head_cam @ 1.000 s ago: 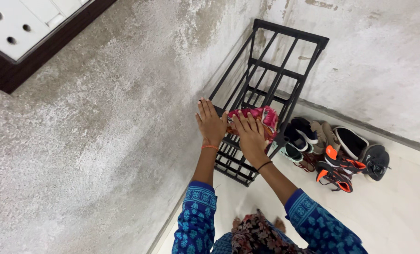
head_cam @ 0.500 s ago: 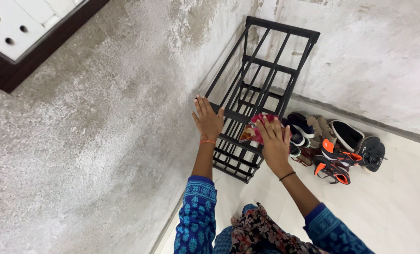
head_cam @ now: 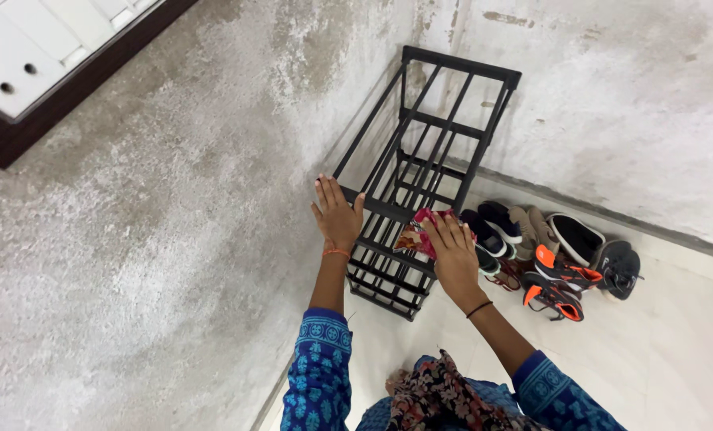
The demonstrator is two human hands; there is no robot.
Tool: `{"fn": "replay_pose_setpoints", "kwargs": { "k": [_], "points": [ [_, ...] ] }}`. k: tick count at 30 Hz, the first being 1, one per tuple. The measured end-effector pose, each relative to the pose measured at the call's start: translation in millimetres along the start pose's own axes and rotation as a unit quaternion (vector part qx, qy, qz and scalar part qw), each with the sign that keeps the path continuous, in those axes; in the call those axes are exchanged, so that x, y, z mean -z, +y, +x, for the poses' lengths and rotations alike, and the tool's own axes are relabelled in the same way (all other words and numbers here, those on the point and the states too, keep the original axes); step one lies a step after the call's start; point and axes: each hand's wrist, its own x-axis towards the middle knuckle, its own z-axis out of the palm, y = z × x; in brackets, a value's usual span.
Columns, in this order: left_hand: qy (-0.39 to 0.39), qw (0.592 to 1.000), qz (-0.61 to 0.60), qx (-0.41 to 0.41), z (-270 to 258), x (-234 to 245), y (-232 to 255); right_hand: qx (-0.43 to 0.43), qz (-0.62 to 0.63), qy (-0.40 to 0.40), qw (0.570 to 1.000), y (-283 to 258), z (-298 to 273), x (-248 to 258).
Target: The person removes multiple pairs of shoes from a black metal shoe rack and places them on the floor. Then, using a patterned cloth, the person wipes the metal bars of the empty shoe rack.
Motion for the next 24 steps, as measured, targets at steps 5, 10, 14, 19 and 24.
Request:
{"fn": "replay_pose_setpoints", "kwargs": {
  "k": [5,10,14,19,24],
  "points": [
    [-0.002,1.000,0.013,0.003,-1.6,-2.5,-2.8,0.020,0.016,0.018,1.000,-0.4,-0.6,3.5],
    [-0.027,0.999,-0.014,0.013,-1.6,-0.9,-7.0,0.018,0.043,-0.011,0.999,2.3,-3.1,8.7],
    [-0.032,0.999,-0.005,0.015,-1.8,-1.0,-6.4,0.029,0.065,0.006,0.997,6.1,-2.5,13.0],
    [-0.028,1.000,0.004,0.009,-2.8,-1.2,-9.2,0.035,0.069,0.032,0.996,5.9,-2.8,10.3],
    [-0.016,1.000,-0.021,0.010,-9.1,0.7,-8.2,0.030,0.059,0.024,0.997,8.3,-8.2,7.6]
  ]
}}
